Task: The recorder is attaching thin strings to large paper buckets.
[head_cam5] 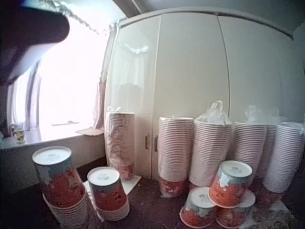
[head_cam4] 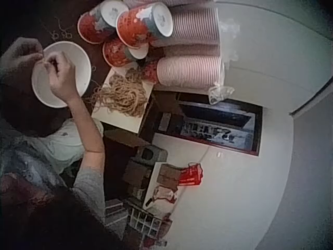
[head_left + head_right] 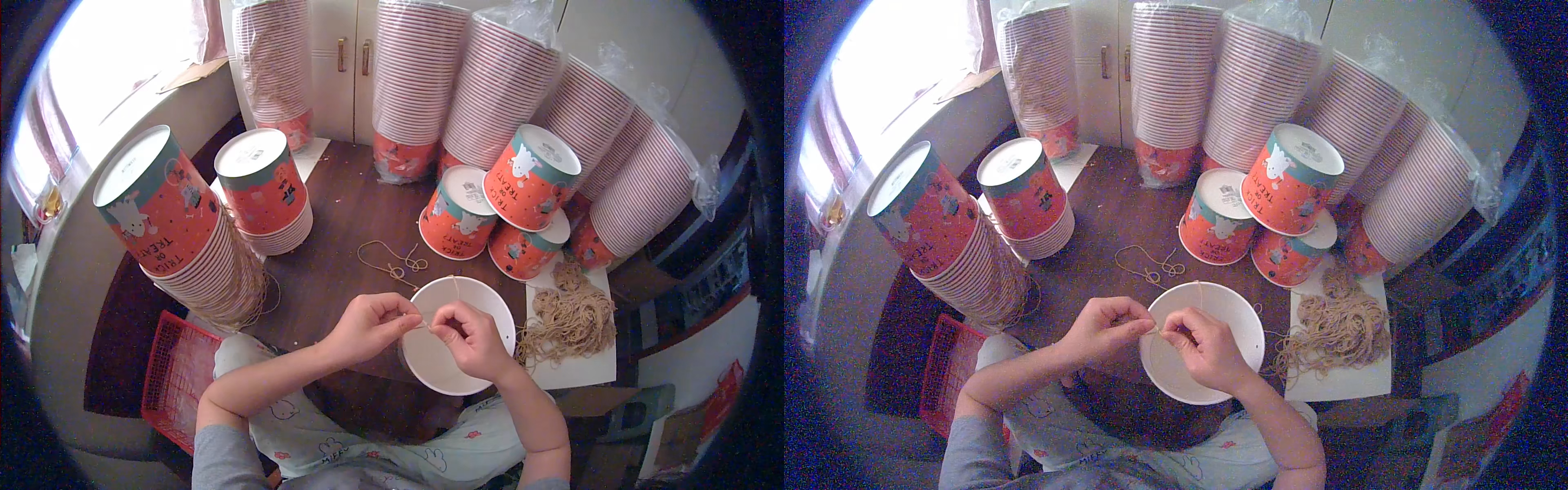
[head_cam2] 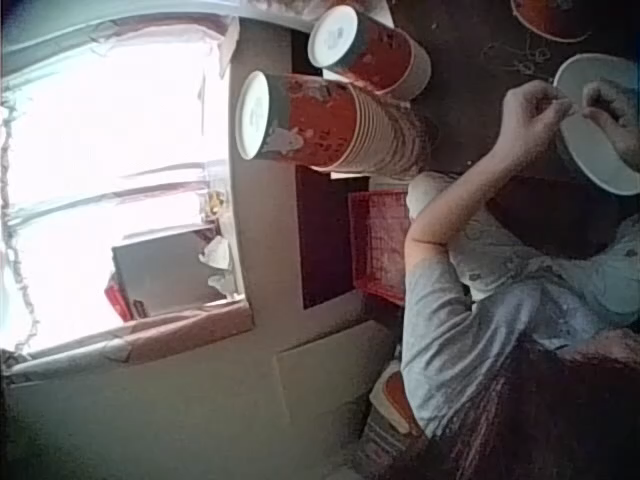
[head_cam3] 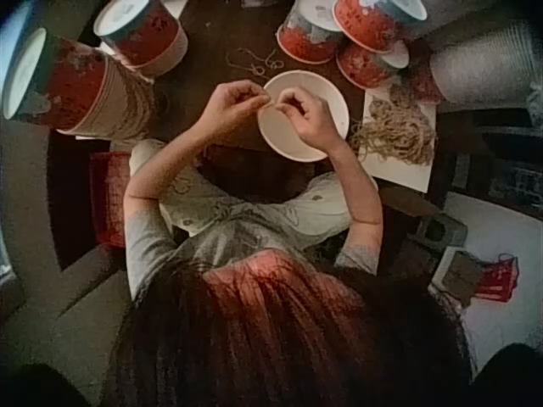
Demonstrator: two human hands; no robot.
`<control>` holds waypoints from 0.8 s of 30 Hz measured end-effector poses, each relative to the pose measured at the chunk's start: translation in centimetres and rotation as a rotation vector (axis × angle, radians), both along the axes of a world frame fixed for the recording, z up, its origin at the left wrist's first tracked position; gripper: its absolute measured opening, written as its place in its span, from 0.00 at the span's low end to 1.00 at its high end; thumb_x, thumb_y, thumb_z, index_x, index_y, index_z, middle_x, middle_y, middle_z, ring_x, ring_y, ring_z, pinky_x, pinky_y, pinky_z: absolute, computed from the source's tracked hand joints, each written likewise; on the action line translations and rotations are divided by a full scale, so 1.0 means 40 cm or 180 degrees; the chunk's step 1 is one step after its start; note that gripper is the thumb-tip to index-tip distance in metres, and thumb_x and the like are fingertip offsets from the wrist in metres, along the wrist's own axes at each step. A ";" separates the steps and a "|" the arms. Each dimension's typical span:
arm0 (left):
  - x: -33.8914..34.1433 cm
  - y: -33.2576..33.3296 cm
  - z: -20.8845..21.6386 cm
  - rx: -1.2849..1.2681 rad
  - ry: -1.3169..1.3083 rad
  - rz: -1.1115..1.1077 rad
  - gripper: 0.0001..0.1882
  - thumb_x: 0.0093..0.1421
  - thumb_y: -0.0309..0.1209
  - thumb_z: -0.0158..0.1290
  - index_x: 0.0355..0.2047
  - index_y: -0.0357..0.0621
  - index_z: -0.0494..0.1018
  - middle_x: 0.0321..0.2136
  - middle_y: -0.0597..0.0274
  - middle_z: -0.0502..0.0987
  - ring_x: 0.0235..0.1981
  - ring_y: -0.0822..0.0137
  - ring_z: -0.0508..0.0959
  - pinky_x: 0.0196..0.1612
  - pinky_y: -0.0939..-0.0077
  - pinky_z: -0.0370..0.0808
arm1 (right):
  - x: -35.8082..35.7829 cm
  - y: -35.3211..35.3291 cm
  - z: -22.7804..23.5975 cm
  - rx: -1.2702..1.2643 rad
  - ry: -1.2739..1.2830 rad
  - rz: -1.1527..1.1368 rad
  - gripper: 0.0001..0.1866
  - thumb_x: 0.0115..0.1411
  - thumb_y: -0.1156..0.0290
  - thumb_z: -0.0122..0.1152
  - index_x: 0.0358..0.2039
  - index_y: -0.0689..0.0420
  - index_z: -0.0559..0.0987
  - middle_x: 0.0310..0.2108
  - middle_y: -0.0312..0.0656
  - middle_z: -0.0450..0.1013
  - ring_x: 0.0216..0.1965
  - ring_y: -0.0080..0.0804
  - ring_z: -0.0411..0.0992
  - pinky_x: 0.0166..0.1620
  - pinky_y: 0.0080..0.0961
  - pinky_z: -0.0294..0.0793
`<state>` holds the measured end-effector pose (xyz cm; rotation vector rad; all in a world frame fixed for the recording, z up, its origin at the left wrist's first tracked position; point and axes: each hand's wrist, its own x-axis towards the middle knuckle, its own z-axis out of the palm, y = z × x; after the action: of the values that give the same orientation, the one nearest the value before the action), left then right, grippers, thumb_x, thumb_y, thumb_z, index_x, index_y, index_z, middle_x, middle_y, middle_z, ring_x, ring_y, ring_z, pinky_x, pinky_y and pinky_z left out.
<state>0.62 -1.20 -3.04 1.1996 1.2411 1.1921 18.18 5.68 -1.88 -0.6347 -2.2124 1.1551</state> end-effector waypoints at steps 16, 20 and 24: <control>-0.024 0.009 -0.030 0.0586 0.1019 -0.0080 0.06 0.54 0.28 0.51 0.29 0.38 0.73 0.19 0.68 0.69 0.22 0.78 0.68 0.27 0.83 0.67 | 0.013 -0.007 0.011 -0.0589 0.0047 0.0021 0.03 0.53 0.77 0.54 0.29 0.60 0.70 0.23 0.32 0.65 0.24 0.12 0.61 0.26 0.11 0.62; -0.051 0.011 -0.050 0.1087 0.0829 -0.0357 0.06 0.54 0.30 0.52 0.28 0.39 0.73 0.22 0.67 0.69 0.25 0.76 0.70 0.30 0.83 0.67 | 0.053 -0.027 0.096 -0.0288 -0.0318 -0.0216 0.07 0.52 0.73 0.58 0.31 0.59 0.71 0.22 0.34 0.69 0.22 0.16 0.66 0.25 0.14 0.66; -0.040 0.016 -0.022 -0.0197 -0.0489 -0.0271 0.10 0.54 0.31 0.52 0.33 0.37 0.69 0.25 0.64 0.71 0.28 0.76 0.71 0.32 0.83 0.68 | 0.086 -0.062 0.139 0.0038 -0.0458 -0.0106 0.08 0.52 0.71 0.58 0.32 0.58 0.72 0.22 0.39 0.71 0.20 0.23 0.70 0.25 0.20 0.69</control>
<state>-0.99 -0.56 -3.92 1.0840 1.0943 1.1526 21.64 3.19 3.67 -0.7683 -2.3172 1.1097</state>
